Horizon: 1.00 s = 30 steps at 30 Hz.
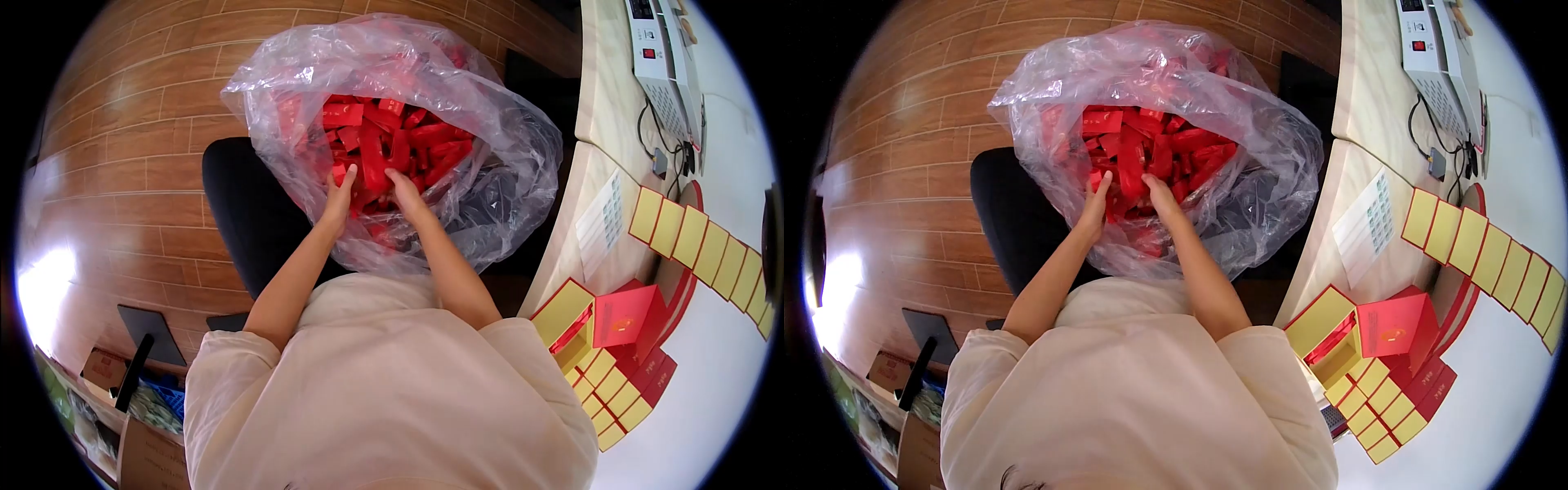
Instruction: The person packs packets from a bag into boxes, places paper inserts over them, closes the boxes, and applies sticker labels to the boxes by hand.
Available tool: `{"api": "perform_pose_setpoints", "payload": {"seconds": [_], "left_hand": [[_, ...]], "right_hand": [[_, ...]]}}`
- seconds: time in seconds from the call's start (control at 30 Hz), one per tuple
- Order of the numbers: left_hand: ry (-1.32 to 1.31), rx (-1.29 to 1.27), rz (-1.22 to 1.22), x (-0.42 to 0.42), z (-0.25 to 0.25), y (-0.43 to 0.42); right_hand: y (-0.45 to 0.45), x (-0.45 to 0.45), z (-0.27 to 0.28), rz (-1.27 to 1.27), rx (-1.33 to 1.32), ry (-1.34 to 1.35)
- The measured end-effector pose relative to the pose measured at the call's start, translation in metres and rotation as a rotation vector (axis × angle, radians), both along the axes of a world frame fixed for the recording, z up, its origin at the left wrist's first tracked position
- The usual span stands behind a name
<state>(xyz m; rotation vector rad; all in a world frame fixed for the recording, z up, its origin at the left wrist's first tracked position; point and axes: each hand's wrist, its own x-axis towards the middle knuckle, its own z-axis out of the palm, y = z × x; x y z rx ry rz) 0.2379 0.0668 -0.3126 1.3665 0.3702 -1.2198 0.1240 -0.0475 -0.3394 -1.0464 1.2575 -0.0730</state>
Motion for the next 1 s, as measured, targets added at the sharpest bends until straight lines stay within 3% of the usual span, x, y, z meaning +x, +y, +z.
{"api": "perform_pose_setpoints", "payload": {"seconds": [0.07, 0.1, 0.17, 0.2, 0.23, 0.3, 0.33, 0.4, 0.47, 0.57, 0.63, 0.77, 0.83, 0.87, 0.93, 1.0], "left_hand": [[0.008, -0.030, -0.012, 0.000, -0.008, -0.001], [0.014, -0.056, -0.022, 0.000, -0.011, -0.001], [-0.027, -0.080, -0.071, -0.005, -0.007, 0.000], [-0.069, -0.101, -0.125, -0.008, -0.003, 0.001], [-0.089, -0.108, -0.160, -0.007, 0.000, 0.002], [-0.131, -0.060, -0.182, -0.007, -0.006, 0.001], [-0.171, -0.014, -0.206, -0.009, -0.008, 0.002], [-0.062, -0.047, -0.178, -0.007, 0.003, 0.001], [0.045, -0.091, -0.154, -0.007, 0.001, -0.001], [-0.071, -0.051, -0.173, -0.010, -0.018, -0.001], [-0.049, -0.050, -0.142, -0.009, -0.014, -0.003], [-0.018, -0.015, -0.111, -0.003, -0.003, -0.004], [0.114, -0.096, -0.082, 0.003, 0.010, -0.006], [0.118, -0.095, -0.086, 0.001, 0.005, -0.005], [0.015, -0.083, -0.026, -0.005, -0.008, -0.006], [-0.036, -0.079, -0.042, -0.007, -0.007, -0.009]], "right_hand": [[0.002, -0.007, 0.014, 0.179, 0.393, -0.146], [0.013, -0.002, 0.022, 0.284, 0.225, -0.042], [0.023, -0.007, -0.002, 0.741, -0.445, 0.082], [0.021, 0.006, 0.025, 0.852, -0.361, 0.310], [0.015, 0.019, 0.042, 0.856, -0.360, 0.309], [-0.007, 0.034, 0.053, 0.845, -0.642, 0.522], [-0.025, 0.038, 0.044, 0.827, -0.963, 0.534], [-0.072, 0.044, 0.027, 0.828, -1.184, 0.673], [-0.112, 0.036, -0.006, 0.838, -1.319, 0.715], [-0.127, 0.022, -0.008, 0.976, -1.362, 0.764], [-0.123, 0.019, 0.002, 1.243, -1.050, 0.922], [-0.091, 0.018, 0.028, 1.267, -0.786, 0.853], [-0.077, 0.009, 0.018, 0.820, -0.812, 0.511], [-0.070, 0.006, 0.012, 0.818, -0.809, 0.516], [-0.055, 0.004, 0.005, 0.426, -0.308, 0.033], [-0.037, 0.010, 0.022, 0.331, 0.196, -0.065]]}}
